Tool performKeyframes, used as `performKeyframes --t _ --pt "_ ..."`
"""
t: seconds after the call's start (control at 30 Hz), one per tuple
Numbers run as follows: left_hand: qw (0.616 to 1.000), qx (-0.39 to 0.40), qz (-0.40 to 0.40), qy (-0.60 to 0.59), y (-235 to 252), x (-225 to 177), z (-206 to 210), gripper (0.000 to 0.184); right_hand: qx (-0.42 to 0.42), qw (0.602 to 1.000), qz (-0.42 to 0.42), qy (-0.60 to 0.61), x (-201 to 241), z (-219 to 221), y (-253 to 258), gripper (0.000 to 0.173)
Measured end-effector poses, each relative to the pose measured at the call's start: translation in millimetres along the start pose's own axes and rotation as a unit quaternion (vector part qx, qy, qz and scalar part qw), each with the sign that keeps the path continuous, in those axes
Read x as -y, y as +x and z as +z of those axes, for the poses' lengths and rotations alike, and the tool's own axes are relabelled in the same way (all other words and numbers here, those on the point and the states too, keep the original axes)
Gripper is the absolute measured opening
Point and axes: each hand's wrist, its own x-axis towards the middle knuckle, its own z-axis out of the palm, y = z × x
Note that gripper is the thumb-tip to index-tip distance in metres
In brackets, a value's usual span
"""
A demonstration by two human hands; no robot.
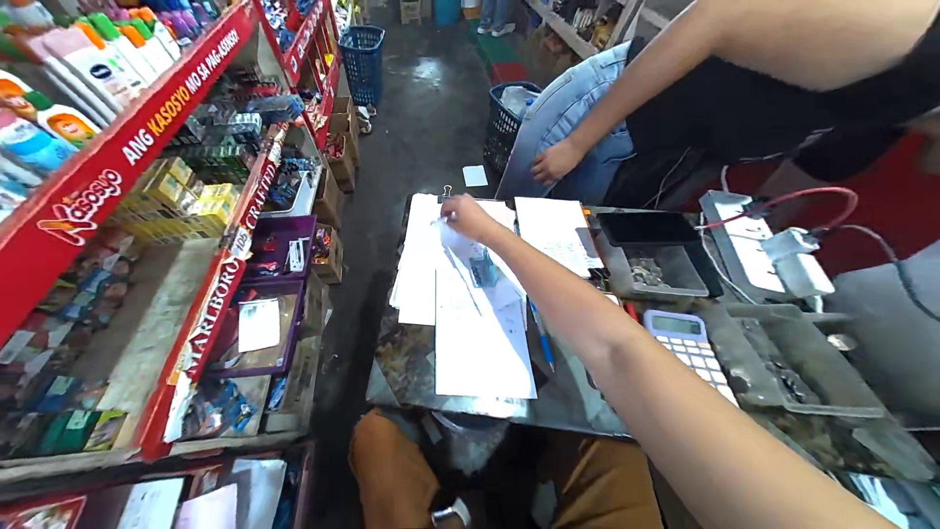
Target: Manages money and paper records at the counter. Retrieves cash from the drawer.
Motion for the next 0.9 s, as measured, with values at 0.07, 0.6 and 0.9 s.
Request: performKeyframes --t 0.07,0.6,0.9 --pt "0.989 -0.035 0.144 -0.003 93 73 36 0.052 -0.164 0.985 -0.012 0.047 19 -28 -27 0.027" --pt "0.504 -0.751 0.326 -0.276 -58 16 29 0.052 0.007 0.844 0.079 0.530 217 111 -378 0.025" --pt "0.341 -0.752 0.239 -0.511 -128 45 53 0.044 0.100 0.863 -0.211 0.448 236 140 -411 0.030"
